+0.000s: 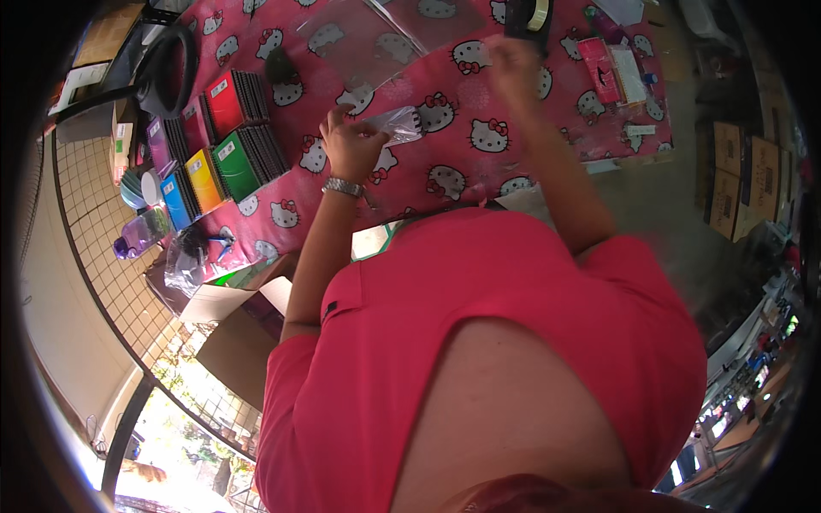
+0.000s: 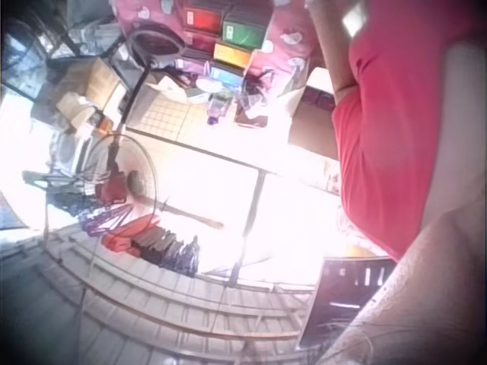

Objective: The person organizes colored notebooks into stacks and places them into clear plastic bags, sealing them with tape.

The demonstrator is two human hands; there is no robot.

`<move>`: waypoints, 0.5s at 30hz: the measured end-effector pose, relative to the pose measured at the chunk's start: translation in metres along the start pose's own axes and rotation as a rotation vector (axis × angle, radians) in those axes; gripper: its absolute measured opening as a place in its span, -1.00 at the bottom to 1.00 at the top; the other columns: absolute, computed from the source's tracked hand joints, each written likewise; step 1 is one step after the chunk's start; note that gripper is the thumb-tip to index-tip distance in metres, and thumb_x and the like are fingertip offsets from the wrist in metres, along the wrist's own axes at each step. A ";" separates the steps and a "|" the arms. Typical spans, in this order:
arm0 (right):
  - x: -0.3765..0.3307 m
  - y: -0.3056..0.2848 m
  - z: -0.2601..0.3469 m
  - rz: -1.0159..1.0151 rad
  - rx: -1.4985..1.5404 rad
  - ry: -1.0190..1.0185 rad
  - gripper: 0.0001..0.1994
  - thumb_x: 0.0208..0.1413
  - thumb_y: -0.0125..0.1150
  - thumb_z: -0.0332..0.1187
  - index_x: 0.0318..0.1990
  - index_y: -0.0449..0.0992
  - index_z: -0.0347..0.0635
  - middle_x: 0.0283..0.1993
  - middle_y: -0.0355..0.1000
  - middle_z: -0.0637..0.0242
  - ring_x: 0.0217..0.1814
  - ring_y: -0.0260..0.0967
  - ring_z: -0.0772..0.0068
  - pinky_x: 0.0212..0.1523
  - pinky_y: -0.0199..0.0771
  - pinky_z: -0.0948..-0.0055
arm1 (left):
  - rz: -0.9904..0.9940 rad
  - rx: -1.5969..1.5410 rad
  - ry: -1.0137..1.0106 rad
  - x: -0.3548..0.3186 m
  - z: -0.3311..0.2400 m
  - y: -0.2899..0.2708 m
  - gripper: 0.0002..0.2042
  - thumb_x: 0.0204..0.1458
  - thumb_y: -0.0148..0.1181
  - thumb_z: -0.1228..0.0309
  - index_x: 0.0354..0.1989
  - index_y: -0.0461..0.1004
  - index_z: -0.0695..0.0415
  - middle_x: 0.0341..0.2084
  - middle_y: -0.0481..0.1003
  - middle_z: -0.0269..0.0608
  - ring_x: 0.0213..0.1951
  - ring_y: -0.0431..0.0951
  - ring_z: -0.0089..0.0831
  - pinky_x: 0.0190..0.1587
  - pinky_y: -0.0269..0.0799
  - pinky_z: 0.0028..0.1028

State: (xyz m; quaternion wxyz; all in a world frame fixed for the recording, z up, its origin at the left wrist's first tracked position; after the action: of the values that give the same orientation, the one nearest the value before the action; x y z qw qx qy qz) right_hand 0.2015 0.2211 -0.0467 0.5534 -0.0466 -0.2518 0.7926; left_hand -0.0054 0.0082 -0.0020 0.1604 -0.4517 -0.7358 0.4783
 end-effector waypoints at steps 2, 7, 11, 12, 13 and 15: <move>0.017 -0.033 -0.019 -0.329 -0.184 0.382 -0.67 0.01 0.26 -0.17 -0.18 0.52 -0.24 -0.41 0.45 0.31 -0.31 0.40 0.37 -0.20 0.40 0.39 | -0.031 0.041 0.102 0.001 0.011 -0.006 -0.70 -0.38 0.39 0.20 -0.45 0.60 0.10 -0.19 0.46 -0.12 -0.01 0.36 -0.10 0.02 0.32 -0.25; 0.034 -0.063 -0.083 -0.076 0.426 0.698 -0.70 0.09 0.22 -0.21 -0.19 0.48 -0.29 -0.43 0.36 0.38 -0.35 0.32 0.48 -0.31 0.39 0.51 | 0.054 -0.094 0.121 0.019 -0.004 -0.004 -0.67 -0.36 0.37 0.27 -0.37 0.56 0.14 -0.33 0.54 -0.14 -0.18 0.49 -0.18 -0.07 0.40 -0.28; -0.016 -0.037 -0.050 -0.195 0.816 0.578 -0.80 0.12 0.17 -0.36 -0.17 0.41 -0.29 -0.39 0.29 0.40 -0.41 0.21 0.60 -0.39 0.33 0.59 | 0.065 -0.256 0.166 0.009 0.023 -0.009 -0.66 -0.31 0.36 0.32 -0.28 0.59 0.14 -0.27 0.54 -0.14 -0.13 0.50 -0.20 -0.02 0.39 -0.31; -0.036 -0.030 -0.056 -0.226 0.907 0.721 -0.81 0.14 0.14 -0.38 -0.17 0.39 -0.29 -0.40 0.28 0.41 -0.42 0.19 0.61 -0.41 0.31 0.59 | 0.063 -0.294 0.147 0.007 0.024 -0.008 -0.65 -0.30 0.37 0.31 -0.26 0.59 0.14 -0.27 0.54 -0.14 -0.13 0.50 -0.21 -0.02 0.39 -0.31; -0.051 -0.024 -0.066 -0.264 0.992 0.862 -0.83 0.16 0.11 -0.40 -0.17 0.38 -0.30 -0.40 0.27 0.42 -0.44 0.17 0.62 -0.44 0.29 0.59 | 0.061 -0.335 0.136 0.006 0.024 -0.007 -0.63 -0.30 0.37 0.30 -0.24 0.59 0.14 -0.27 0.54 -0.14 -0.13 0.50 -0.21 -0.01 0.39 -0.32; -0.040 -0.024 -0.118 0.003 1.200 0.975 -0.88 0.17 0.07 -0.44 -0.19 0.38 -0.29 -0.41 0.25 0.43 -0.46 0.14 0.62 -0.47 0.23 0.60 | 0.102 -0.405 0.163 0.016 0.011 0.000 -0.63 -0.22 0.37 0.33 -0.19 0.57 0.19 -0.25 0.52 -0.17 -0.20 0.53 -0.39 -0.10 0.43 -0.43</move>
State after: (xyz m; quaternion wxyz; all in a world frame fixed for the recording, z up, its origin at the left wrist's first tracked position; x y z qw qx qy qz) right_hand 0.2790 0.2324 -0.1471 0.5311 -0.0826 0.4931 0.6841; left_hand -0.0217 0.0151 -0.0105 0.1008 -0.5485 -0.7776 0.2904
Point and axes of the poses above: each hand's wrist, its own x-axis towards the middle knuckle, its own y-axis out of the palm, z = x × y, the point moved 1 cm from there along x, towards the middle knuckle
